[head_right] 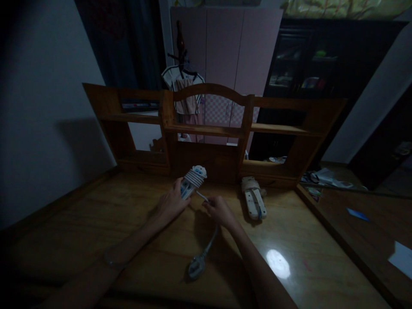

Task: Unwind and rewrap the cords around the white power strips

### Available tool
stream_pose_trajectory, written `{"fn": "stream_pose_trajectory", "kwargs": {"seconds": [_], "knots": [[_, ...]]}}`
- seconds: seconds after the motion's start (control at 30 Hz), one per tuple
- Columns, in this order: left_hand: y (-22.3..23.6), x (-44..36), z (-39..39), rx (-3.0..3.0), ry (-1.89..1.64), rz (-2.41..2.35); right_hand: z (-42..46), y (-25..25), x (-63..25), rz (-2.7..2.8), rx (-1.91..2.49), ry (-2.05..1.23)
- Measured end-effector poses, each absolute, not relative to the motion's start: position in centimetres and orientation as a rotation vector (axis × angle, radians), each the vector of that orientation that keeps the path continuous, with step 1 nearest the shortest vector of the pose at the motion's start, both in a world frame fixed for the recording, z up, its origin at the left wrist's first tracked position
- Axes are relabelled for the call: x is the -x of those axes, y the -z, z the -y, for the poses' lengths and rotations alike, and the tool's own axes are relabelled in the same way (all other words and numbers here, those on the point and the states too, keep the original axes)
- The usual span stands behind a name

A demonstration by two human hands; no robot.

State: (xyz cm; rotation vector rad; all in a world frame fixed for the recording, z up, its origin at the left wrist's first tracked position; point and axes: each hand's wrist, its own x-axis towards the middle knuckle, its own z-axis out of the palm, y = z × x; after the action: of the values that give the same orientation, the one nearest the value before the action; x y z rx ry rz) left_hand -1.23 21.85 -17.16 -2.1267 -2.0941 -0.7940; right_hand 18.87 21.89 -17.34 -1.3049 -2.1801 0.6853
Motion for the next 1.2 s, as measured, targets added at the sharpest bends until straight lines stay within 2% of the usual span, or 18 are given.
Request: {"fn": "stream_pose_trajectory", "kwargs": {"seconds": [0.07, 0.37, 0.67, 0.9, 1.2], "knots": [[17.2, 1.4, -22.0, 2.087, 0.757, 2.096, -21.8, 17.3, -18.7, 2.226, 1.338, -0.696], [17.4, 2.2, -22.2, 2.017, 0.567, 2.089, -20.8, 17.8, -20.7, 2.191, 1.743, -0.096], [17.4, 3.8, -23.0, 1.958, 0.542, 2.136, -20.2, 14.8, -19.6, 2.430, 1.285, 0.149], [17.2, 3.0, -22.6, 2.240, 0.552, 1.972, -19.8, 15.3, -19.7, 2.321, 1.125, 0.220], [17.3, 2.2, -21.9, 2.447, 0.508, 1.642, -20.0, 14.0, -20.5, 2.015, 1.008, 0.028]]}}
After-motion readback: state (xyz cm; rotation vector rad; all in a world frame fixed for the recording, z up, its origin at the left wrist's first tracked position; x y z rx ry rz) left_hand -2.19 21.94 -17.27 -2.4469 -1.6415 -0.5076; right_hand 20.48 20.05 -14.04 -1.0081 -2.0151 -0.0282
